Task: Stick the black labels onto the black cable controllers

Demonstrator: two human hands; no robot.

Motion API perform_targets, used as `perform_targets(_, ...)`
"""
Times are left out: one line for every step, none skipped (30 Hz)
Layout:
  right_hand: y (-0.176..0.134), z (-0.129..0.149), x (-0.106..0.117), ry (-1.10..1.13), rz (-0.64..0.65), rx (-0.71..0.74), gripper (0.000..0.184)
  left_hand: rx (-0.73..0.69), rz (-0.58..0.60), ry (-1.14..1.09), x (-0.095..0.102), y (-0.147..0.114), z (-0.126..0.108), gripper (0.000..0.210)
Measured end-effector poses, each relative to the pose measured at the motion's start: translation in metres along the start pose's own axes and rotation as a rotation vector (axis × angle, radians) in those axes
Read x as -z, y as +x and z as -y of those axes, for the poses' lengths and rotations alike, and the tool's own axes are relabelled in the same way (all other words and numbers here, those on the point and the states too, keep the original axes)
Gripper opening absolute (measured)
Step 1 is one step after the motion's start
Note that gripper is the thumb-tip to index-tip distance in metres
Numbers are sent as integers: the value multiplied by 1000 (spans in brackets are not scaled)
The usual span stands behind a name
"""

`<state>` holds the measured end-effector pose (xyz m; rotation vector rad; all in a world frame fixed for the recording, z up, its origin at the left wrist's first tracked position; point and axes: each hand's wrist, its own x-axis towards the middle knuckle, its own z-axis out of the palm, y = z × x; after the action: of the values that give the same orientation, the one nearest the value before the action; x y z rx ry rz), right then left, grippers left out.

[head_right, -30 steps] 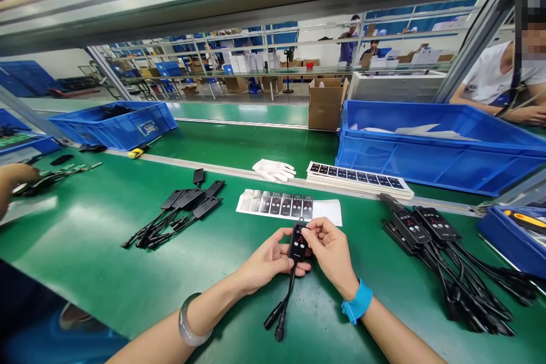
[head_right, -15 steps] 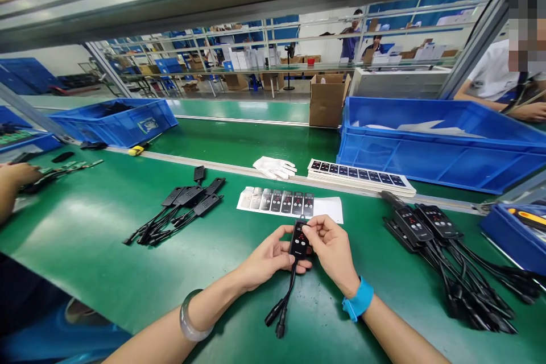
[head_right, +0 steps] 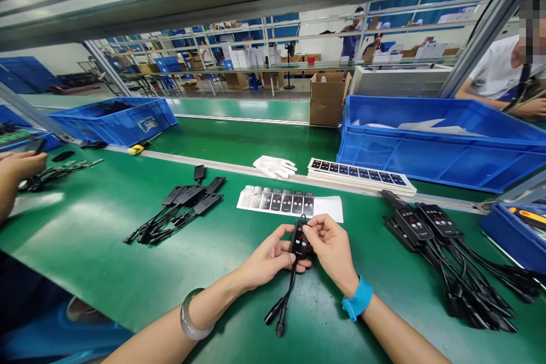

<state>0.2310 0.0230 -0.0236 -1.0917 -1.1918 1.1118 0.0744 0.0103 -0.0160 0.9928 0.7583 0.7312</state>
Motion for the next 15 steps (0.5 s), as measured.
perform_targets(0,0,0,-4,-3,3,29,-3,3,3,0,0,0,44)
perform_targets(0,0,0,-9,-6,5,29,-7,4,7,0,0,0,44)
perform_targets(0,-1,0,-14,-8,7,29,-9,4,12,0,0,0,43)
perform_targets(0,-1,0,-17,-9,6,29,-9,4,16,0,0,0,43)
perform_targets(0,-1,0,-19,-11,4,29,-9,2,20,0,0,0,43)
perform_targets(0,-2,1,-19,-12,1,29,-8,1,23,0,0,0,43)
perform_targets(0,-2,1,-17,-12,-3,29,-8,-1,24,-1,0,0,43)
perform_targets(0,-2,1,-14,-12,-6,29,-7,-4,25,-1,0,0,43)
perform_targets(0,-2,1,-13,-13,-9,30,-6,-5,28,-1,0,0,43)
perform_targets(0,-2,0,-12,-15,-11,30,-4,-7,31,-2,0,0,43)
perform_targets(0,-2,0,-12,-18,-14,30,-2,-7,33,-2,0,-1,43)
perform_targets(0,-2,-1,-13,-24,-20,31,-1,-5,33,-2,0,-1,43)
perform_targets(1,-2,-2,-16,-30,-27,31,0,-2,32,-1,0,-2,43)
perform_targets(2,-2,-3,-20,-37,-35,32,-1,2,29,0,0,-2,43)
perform_targets(3,-2,-3,-27,-41,-43,33,-3,7,25,1,1,-2,43)
